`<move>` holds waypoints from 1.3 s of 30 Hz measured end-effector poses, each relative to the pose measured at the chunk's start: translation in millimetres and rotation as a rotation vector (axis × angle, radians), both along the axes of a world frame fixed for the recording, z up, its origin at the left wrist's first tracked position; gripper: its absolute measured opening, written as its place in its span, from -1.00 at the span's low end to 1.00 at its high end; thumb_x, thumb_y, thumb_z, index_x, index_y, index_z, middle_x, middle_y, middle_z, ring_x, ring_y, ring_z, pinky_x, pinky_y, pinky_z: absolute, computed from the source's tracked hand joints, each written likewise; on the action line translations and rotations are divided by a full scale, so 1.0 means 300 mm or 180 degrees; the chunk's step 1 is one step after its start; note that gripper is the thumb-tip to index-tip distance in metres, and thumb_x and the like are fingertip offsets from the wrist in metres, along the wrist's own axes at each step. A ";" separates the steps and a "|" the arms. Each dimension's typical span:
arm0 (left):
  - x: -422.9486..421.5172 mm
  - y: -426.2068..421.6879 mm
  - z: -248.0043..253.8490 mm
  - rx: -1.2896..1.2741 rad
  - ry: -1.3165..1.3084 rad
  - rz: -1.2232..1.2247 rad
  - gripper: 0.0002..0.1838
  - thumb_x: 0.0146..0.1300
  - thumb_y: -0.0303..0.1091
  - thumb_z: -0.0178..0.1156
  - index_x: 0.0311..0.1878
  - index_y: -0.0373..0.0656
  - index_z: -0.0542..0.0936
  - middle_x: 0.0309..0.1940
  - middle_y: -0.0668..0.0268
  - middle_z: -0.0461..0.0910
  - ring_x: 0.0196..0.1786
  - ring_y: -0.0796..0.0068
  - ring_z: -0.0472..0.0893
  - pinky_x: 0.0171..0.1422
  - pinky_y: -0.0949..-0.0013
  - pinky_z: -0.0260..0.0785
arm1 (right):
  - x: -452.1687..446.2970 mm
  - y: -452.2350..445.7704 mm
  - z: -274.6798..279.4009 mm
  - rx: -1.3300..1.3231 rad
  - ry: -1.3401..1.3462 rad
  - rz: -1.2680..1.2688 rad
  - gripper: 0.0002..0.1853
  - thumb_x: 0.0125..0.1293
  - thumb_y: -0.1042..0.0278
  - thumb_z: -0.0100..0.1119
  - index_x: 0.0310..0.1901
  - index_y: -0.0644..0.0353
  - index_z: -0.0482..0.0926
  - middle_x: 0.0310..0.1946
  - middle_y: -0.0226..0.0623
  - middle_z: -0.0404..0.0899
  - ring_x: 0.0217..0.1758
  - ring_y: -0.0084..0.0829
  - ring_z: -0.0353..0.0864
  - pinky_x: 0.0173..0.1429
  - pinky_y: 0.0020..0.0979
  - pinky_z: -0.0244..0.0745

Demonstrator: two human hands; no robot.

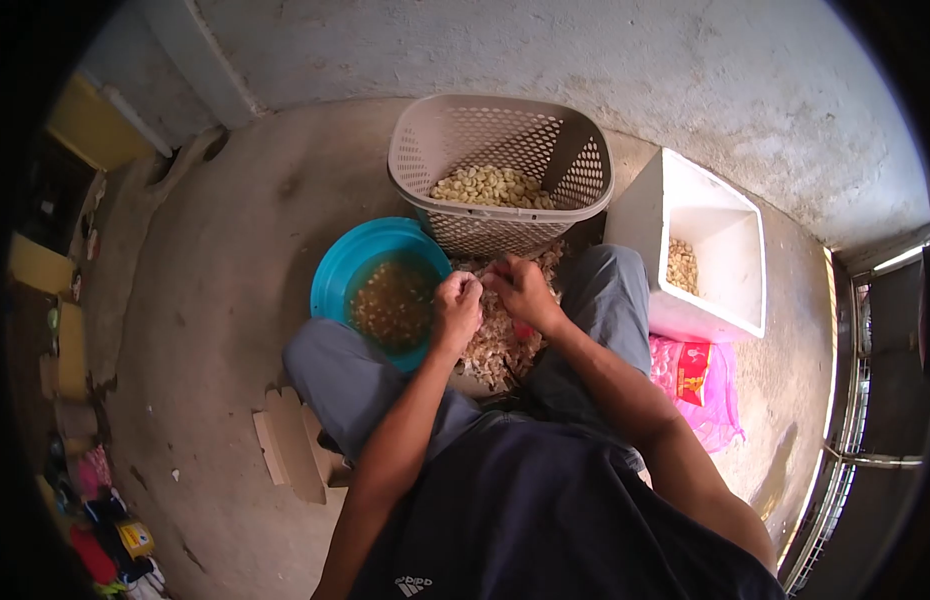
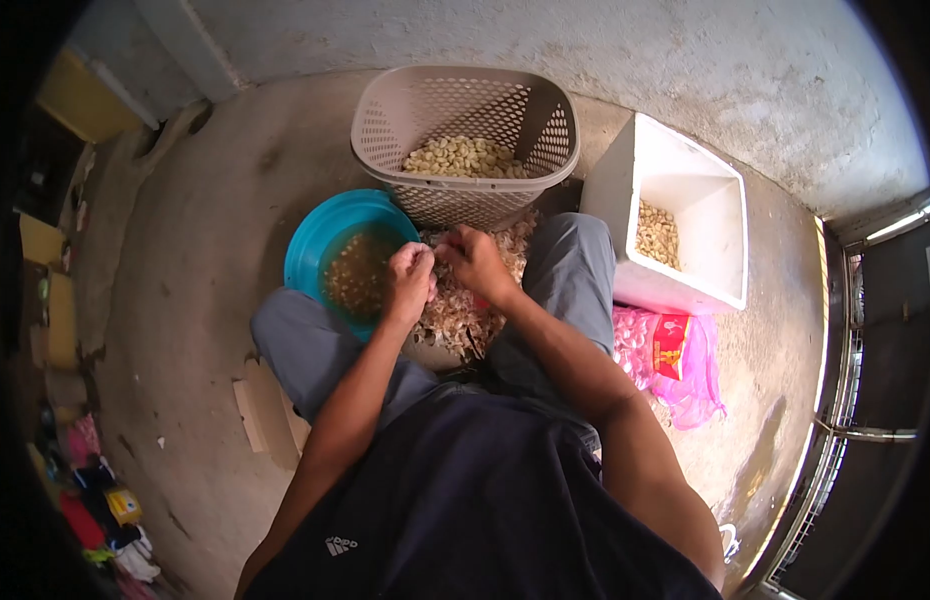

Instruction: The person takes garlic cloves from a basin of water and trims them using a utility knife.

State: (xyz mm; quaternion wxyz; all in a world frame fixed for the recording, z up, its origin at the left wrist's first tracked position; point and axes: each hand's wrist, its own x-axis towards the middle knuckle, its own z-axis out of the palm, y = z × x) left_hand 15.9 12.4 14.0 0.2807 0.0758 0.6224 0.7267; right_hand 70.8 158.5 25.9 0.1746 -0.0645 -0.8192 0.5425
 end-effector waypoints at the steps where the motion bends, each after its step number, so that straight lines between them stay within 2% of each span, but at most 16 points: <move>1: -0.002 0.000 0.001 -0.0006 -0.0010 0.0013 -0.89 0.49 -0.37 0.11 -0.17 -0.20 0.50 -0.55 0.45 0.38 -0.66 0.70 0.36 -0.69 0.52 0.20 | 0.002 -0.005 0.018 -0.0451 -0.0302 0.0109 -0.78 0.46 0.35 0.25 -0.18 0.38 0.54 -0.40 -0.20 0.67 -0.51 -0.52 0.60 -0.47 -0.43 0.48; 3: -0.002 0.002 -0.004 0.0067 -0.0072 0.0007 -0.89 0.48 -0.37 0.12 -0.18 -0.19 0.50 -0.54 0.45 0.38 -0.66 0.70 0.36 -0.70 0.52 0.19 | 0.021 -0.015 0.059 -0.1356 -0.0920 0.0309 -0.80 0.45 0.36 0.24 -0.18 0.37 0.56 -0.44 -0.22 0.66 -0.56 -0.53 0.57 -0.49 -0.44 0.47; 5: -0.010 0.000 -0.018 0.0227 -0.0162 -0.0009 -0.89 0.47 -0.38 0.13 -0.20 -0.18 0.50 -0.54 0.45 0.39 -0.66 0.70 0.36 -0.70 0.53 0.18 | 0.011 0.011 -0.003 -0.1854 -0.1068 0.0319 -0.82 0.45 0.37 0.23 -0.15 0.36 0.57 -0.50 -0.23 0.63 -0.60 -0.52 0.53 -0.53 -0.44 0.45; 9: -0.014 0.002 0.004 0.0787 -0.0702 -0.0084 -0.90 0.44 -0.41 0.14 -0.25 -0.14 0.49 -0.53 0.46 0.40 -0.66 0.68 0.38 -0.70 0.52 0.19 | 0.004 0.043 -0.006 -0.3160 -0.1239 0.0357 -0.86 0.45 0.42 0.20 -0.13 0.33 0.59 -0.60 -0.26 0.56 -0.69 -0.48 0.47 -0.60 -0.44 0.40; 14: -0.026 -0.005 0.014 0.1259 -0.1290 -0.0068 -0.91 0.39 -0.43 0.15 -0.29 -0.11 0.48 -0.54 0.46 0.41 -0.64 0.64 0.40 -0.68 0.49 0.21 | 0.007 0.066 -0.001 -0.3547 -0.1070 0.0290 -0.87 0.48 0.46 0.12 -0.13 0.34 0.59 -0.58 -0.27 0.55 -0.68 -0.46 0.46 -0.62 -0.44 0.41; 17: -0.033 -0.011 0.016 0.1229 -0.1332 0.0041 -0.90 0.37 -0.43 0.15 -0.31 -0.10 0.47 -0.54 0.46 0.41 -0.63 0.63 0.41 -0.67 0.48 0.22 | -0.001 0.084 -0.020 -0.3782 -0.0813 0.0126 -0.86 0.50 0.45 0.10 -0.14 0.34 0.59 -0.56 -0.29 0.55 -0.66 -0.47 0.47 -0.61 -0.44 0.42; 18: -0.035 -0.010 0.019 0.1156 -0.1269 0.0082 -0.91 0.37 -0.43 0.15 -0.30 -0.11 0.48 -0.54 0.46 0.40 -0.63 0.64 0.40 -0.67 0.49 0.21 | -0.004 0.090 -0.025 -0.3861 -0.0705 0.0061 -0.86 0.51 0.44 0.09 -0.14 0.34 0.59 -0.55 -0.29 0.55 -0.65 -0.48 0.47 -0.61 -0.45 0.42; 19: -0.034 -0.011 0.020 0.1082 -0.1207 0.0126 -0.91 0.37 -0.42 0.16 -0.29 -0.12 0.49 -0.54 0.47 0.40 -0.64 0.65 0.39 -0.67 0.50 0.20 | 0.001 0.105 -0.028 -0.3643 -0.0656 0.0269 -0.82 0.53 0.35 0.14 -0.13 0.31 0.61 -0.49 -0.31 0.55 -0.57 -0.56 0.49 -0.55 -0.49 0.43; 23: -0.025 -0.006 0.024 0.0449 -0.0352 0.0000 -0.85 0.43 -0.33 0.23 -0.26 -0.18 0.55 -0.56 0.47 0.42 -0.66 0.70 0.37 -0.66 0.49 0.18 | 0.002 0.086 0.006 -0.3250 -0.0581 0.0131 -0.82 0.53 0.33 0.17 -0.10 0.30 0.61 -0.44 -0.36 0.57 -0.57 -0.60 0.48 -0.57 -0.50 0.42; 26: -0.008 0.009 0.039 0.0022 0.0220 -0.0215 -0.76 0.48 -0.22 0.23 -0.16 -0.23 0.57 -0.60 0.48 0.41 -0.70 0.73 0.33 -0.70 0.55 0.15 | 0.006 0.062 0.015 -0.2997 -0.0597 0.0067 -0.83 0.53 0.35 0.18 -0.07 0.30 0.60 -0.42 -0.38 0.58 -0.53 -0.62 0.50 -0.58 -0.52 0.43; 27: 0.001 0.004 0.043 0.0125 0.0304 -0.0366 -0.73 0.50 -0.19 0.22 -0.15 -0.23 0.58 -0.62 0.49 0.39 -0.71 0.77 0.31 -0.70 0.56 0.10 | 0.004 0.054 0.007 -0.2994 -0.0585 0.0105 -0.83 0.53 0.35 0.18 -0.06 0.30 0.60 -0.41 -0.39 0.58 -0.52 -0.62 0.51 -0.58 -0.52 0.43; 30: -0.007 0.014 -0.030 -0.0057 0.0797 -0.0317 -0.77 0.49 -0.25 0.23 -0.17 -0.25 0.59 -0.60 0.47 0.39 -0.63 0.72 0.32 -0.59 0.50 0.14 | 0.008 0.037 -0.002 -0.3139 -0.0611 0.0114 -0.83 0.52 0.36 0.18 -0.02 0.30 0.58 -0.41 -0.39 0.57 -0.51 -0.61 0.52 -0.59 -0.52 0.43; 33: -0.014 0.017 -0.042 -0.0280 0.1779 -0.0002 -0.77 0.48 -0.28 0.24 -0.21 -0.28 0.57 -0.58 0.45 0.40 -0.53 0.65 0.34 -0.46 0.42 0.20 | 0.012 0.023 0.013 -0.3400 -0.0669 0.0030 -0.83 0.51 0.38 0.19 -0.01 0.29 0.55 -0.43 -0.38 0.55 -0.52 -0.59 0.52 -0.59 -0.51 0.43; 36: -0.020 0.017 -0.040 -0.0555 0.1709 -0.0076 -0.76 0.47 -0.30 0.23 -0.22 -0.32 0.56 -0.54 0.42 0.44 -0.45 0.58 0.35 -0.35 0.37 0.24 | 0.006 0.021 0.007 -0.3385 -0.0656 0.0006 -0.83 0.49 0.41 0.19 0.00 0.29 0.53 -0.45 -0.37 0.54 -0.54 -0.57 0.51 -0.59 -0.49 0.44; 39: -0.009 0.033 -0.036 -0.0701 0.2300 0.0134 -0.74 0.50 -0.27 0.20 -0.22 -0.29 0.56 -0.53 0.42 0.45 -0.53 0.60 0.34 -0.45 0.40 0.21 | 0.006 0.024 0.000 -0.3216 -0.0662 0.0067 -0.84 0.48 0.43 0.21 0.00 0.28 0.52 -0.45 -0.35 0.54 -0.56 -0.55 0.52 -0.59 -0.48 0.44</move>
